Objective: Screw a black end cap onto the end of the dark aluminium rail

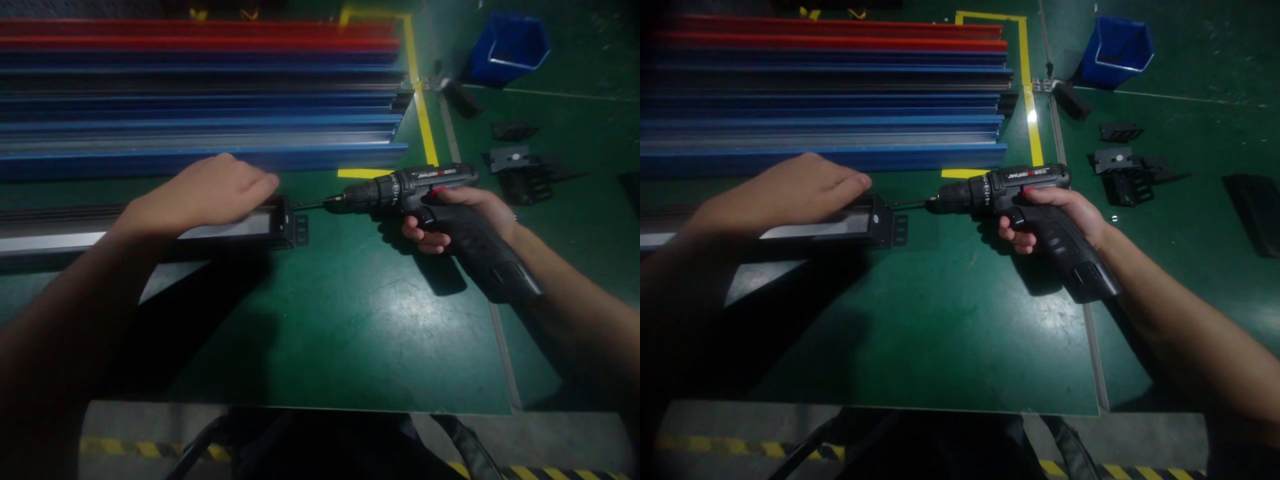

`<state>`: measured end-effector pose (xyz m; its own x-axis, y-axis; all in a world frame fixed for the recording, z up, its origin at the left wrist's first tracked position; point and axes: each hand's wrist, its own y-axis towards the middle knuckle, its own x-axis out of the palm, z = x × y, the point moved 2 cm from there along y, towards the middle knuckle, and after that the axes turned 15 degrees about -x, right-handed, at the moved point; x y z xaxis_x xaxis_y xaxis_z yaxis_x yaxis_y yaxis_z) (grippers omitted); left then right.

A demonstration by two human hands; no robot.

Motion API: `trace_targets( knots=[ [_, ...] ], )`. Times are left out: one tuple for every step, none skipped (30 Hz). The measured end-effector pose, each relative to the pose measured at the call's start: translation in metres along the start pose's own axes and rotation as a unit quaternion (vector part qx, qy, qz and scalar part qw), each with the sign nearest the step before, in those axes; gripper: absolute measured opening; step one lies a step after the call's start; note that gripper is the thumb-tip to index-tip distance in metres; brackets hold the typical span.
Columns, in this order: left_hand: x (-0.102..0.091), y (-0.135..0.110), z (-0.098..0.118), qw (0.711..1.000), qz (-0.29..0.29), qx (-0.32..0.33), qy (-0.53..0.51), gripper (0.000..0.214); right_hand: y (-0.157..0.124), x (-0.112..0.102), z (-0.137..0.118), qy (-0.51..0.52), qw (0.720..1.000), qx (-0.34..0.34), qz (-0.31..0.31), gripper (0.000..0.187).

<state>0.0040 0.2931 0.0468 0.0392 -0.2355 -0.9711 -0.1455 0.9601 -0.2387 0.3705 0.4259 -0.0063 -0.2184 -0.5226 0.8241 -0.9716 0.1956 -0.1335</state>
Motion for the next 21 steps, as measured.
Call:
trace_targets(
  knots=[
    [0.0001,0.0001,0.0004,1.000,-0.002,-0.005,-0.001,0.065,0.0001,0.0004,-0.0001,0.002,1.000,0.000,-0.002,0.042],
    [-0.0001,0.0000,0.0007,1.000,-0.005,-0.010,-0.002,0.065,0.0002,0.0008,-0.0004,0.004,1.000,0.000,-0.005,0.042],
    [-0.0004,-0.0003,0.0010,1.000,-0.006,-0.014,-0.003,0.065,0.0001,0.0010,-0.0007,0.006,1.000,0.002,-0.008,0.041],
    [-0.0009,-0.0006,0.0012,1.000,-0.007,-0.017,-0.005,0.065,-0.0001,0.0011,-0.0012,0.007,1.000,0.002,-0.009,0.040],
    [-0.0014,-0.0009,0.0011,1.000,-0.007,-0.020,-0.007,0.065,-0.0003,0.0011,-0.0017,0.008,1.000,0.001,-0.008,0.040],
    [-0.0019,-0.0011,0.0009,1.000,-0.005,-0.023,-0.008,0.066,-0.0006,0.0010,-0.0021,0.009,1.000,0.001,-0.006,0.040],
    [-0.0022,-0.0012,0.0006,1.000,-0.002,-0.026,-0.009,0.066,-0.0008,0.0008,-0.0023,0.009,1.000,0.002,-0.004,0.040],
    [-0.0022,-0.0010,0.0003,1.000,0.002,-0.026,-0.010,0.066,-0.0011,0.0008,-0.0023,0.009,1.000,0.004,-0.002,0.040],
    [-0.0020,-0.0007,0.0002,1.000,0.005,-0.025,-0.010,0.066,-0.0012,0.0009,-0.0021,0.009,1.000,0.004,-0.001,0.040],
    [-0.0016,-0.0002,0.0003,1.000,0.006,-0.023,-0.009,0.066,-0.0013,0.0010,-0.0019,0.008,1.000,0.004,0.002,0.040],
    [-0.0011,0.0003,0.0005,1.000,0.006,-0.021,-0.007,0.066,-0.0013,0.0013,-0.0015,0.006,1.000,0.002,0.004,0.040],
    [-0.0006,0.0008,0.0008,1.000,0.005,-0.019,-0.005,0.065,-0.0013,0.0017,-0.0011,0.005,1.000,-0.001,0.005,0.040],
    [-0.0002,0.0012,0.0011,1.000,0.004,-0.019,-0.003,0.065,-0.0012,0.0021,-0.0008,0.003,1.000,-0.003,0.006,0.041],
    [0.0000,0.0014,0.0014,1.000,0.003,-0.019,-0.001,0.065,-0.0011,0.0025,-0.0005,0.002,1.000,-0.005,0.008,0.041],
    [0.0000,0.0014,0.0018,1.000,0.003,-0.020,-0.001,0.065,-0.0010,0.0029,-0.0004,0.001,1.000,-0.006,0.008,0.041],
    [-0.0002,0.0013,0.0021,1.000,0.003,-0.020,-0.001,0.065,-0.0009,0.0032,-0.0003,0.001,1.000,-0.005,0.008,0.041],
    [-0.0005,0.0010,0.0023,1.000,0.005,-0.019,-0.001,0.065,-0.0007,0.0033,-0.0005,0.001,1.000,-0.004,0.010,0.040],
    [-0.0008,0.0006,0.0026,1.000,0.005,-0.017,-0.002,0.065,-0.0005,0.0032,-0.0007,-0.001,1.000,-0.003,0.013,0.039],
    [-0.0011,0.0003,0.0027,1.000,0.006,-0.016,-0.002,0.065,-0.0004,0.0029,-0.0010,-0.002,1.000,-0.003,0.013,0.039],
    [-0.0013,0.0001,0.0027,1.000,0.006,-0.014,-0.002,0.065,-0.0002,0.0024,-0.0012,-0.003,1.000,-0.002,0.011,0.039],
    [-0.0013,0.0000,0.0025,1.000,0.007,-0.012,-0.001,0.064,-0.0002,0.0019,-0.0014,-0.003,1.000,0.001,0.008,0.039]
  ],
)
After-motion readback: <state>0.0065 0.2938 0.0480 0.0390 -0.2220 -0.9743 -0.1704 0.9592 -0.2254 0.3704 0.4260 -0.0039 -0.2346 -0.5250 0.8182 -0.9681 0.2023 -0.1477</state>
